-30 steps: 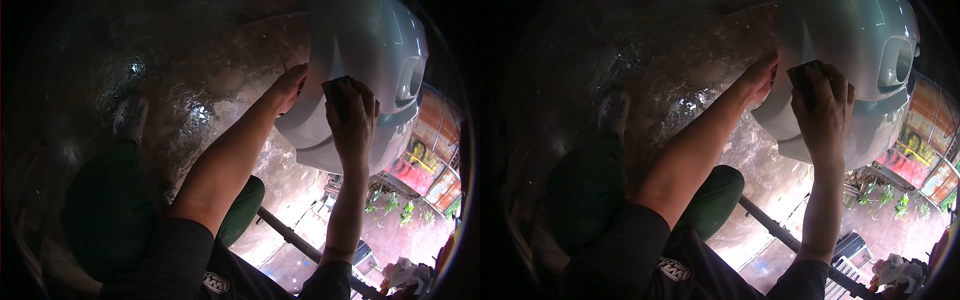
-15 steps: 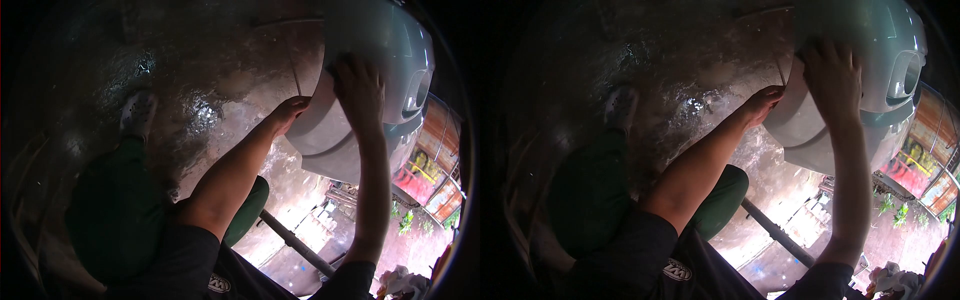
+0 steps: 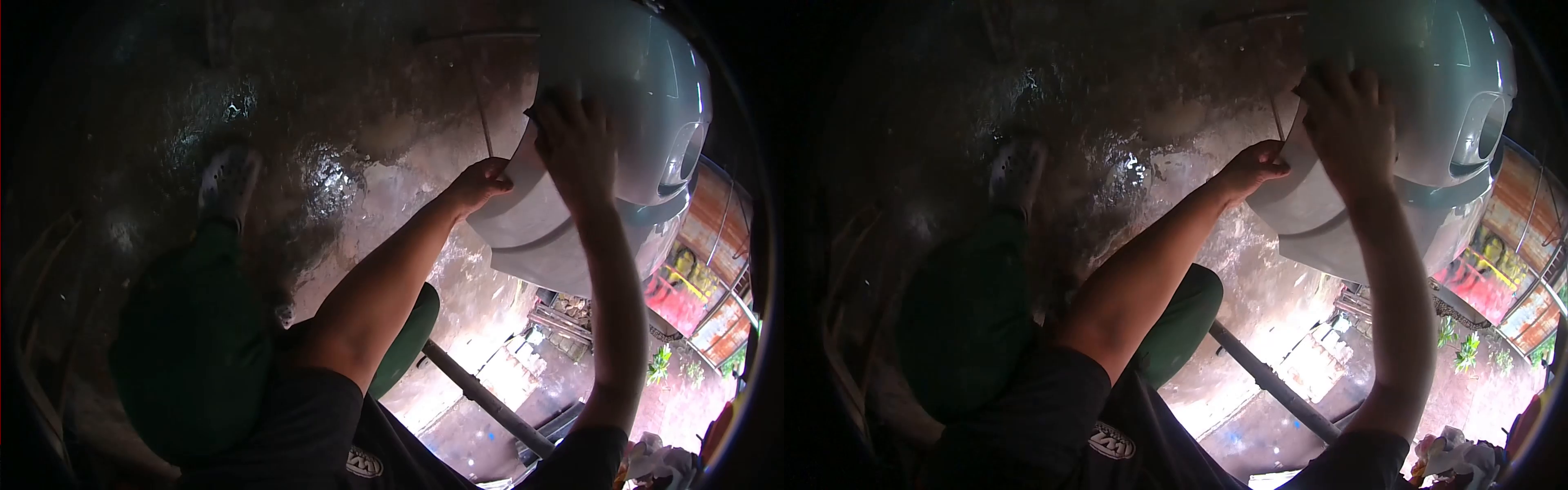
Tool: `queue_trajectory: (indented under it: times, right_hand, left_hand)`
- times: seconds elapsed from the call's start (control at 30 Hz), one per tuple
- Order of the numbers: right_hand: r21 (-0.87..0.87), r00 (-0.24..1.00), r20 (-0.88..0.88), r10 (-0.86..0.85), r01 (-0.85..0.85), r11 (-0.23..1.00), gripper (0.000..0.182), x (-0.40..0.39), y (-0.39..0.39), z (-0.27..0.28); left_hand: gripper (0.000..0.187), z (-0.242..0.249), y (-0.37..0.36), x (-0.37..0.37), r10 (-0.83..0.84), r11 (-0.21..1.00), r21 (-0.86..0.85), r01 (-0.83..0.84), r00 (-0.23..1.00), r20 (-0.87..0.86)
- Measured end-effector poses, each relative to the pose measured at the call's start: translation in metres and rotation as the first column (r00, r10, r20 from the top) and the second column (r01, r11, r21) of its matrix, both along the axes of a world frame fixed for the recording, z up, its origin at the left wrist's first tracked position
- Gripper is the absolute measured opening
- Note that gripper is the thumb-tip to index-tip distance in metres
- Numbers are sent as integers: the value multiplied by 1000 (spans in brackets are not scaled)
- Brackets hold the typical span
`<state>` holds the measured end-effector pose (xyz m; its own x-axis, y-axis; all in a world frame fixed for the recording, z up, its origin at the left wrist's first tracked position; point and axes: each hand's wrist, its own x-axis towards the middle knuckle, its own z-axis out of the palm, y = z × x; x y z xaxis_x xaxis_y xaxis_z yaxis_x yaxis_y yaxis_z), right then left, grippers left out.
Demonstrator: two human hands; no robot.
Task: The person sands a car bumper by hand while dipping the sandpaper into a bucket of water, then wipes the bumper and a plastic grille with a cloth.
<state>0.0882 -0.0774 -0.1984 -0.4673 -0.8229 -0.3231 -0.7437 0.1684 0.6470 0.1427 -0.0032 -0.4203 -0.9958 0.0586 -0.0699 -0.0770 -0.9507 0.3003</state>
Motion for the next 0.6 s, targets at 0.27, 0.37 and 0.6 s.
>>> queue_trajectory:
  times: [0.27, 0.37, 0.6]
  right_hand:
    - [-45, 987, 147, 69, -64, 997, 32, 5, 71, -8]
    - [-69, 999, -24, 35, -36, 997, 38, 17, 46, -1]
    - [-108, 988, 99, 119, -108, 988, 37, 6, 71, 0]
  left_hand:
    - [41, 6, -3, 7, -56, 998, 30, 56, 998, 12]
    - [41, 6, -10, 7, -31, 999, -17, 30, 999, -10]
    - [39, 11, -7, 12, -4, 998, -61, 3, 1000, -7]
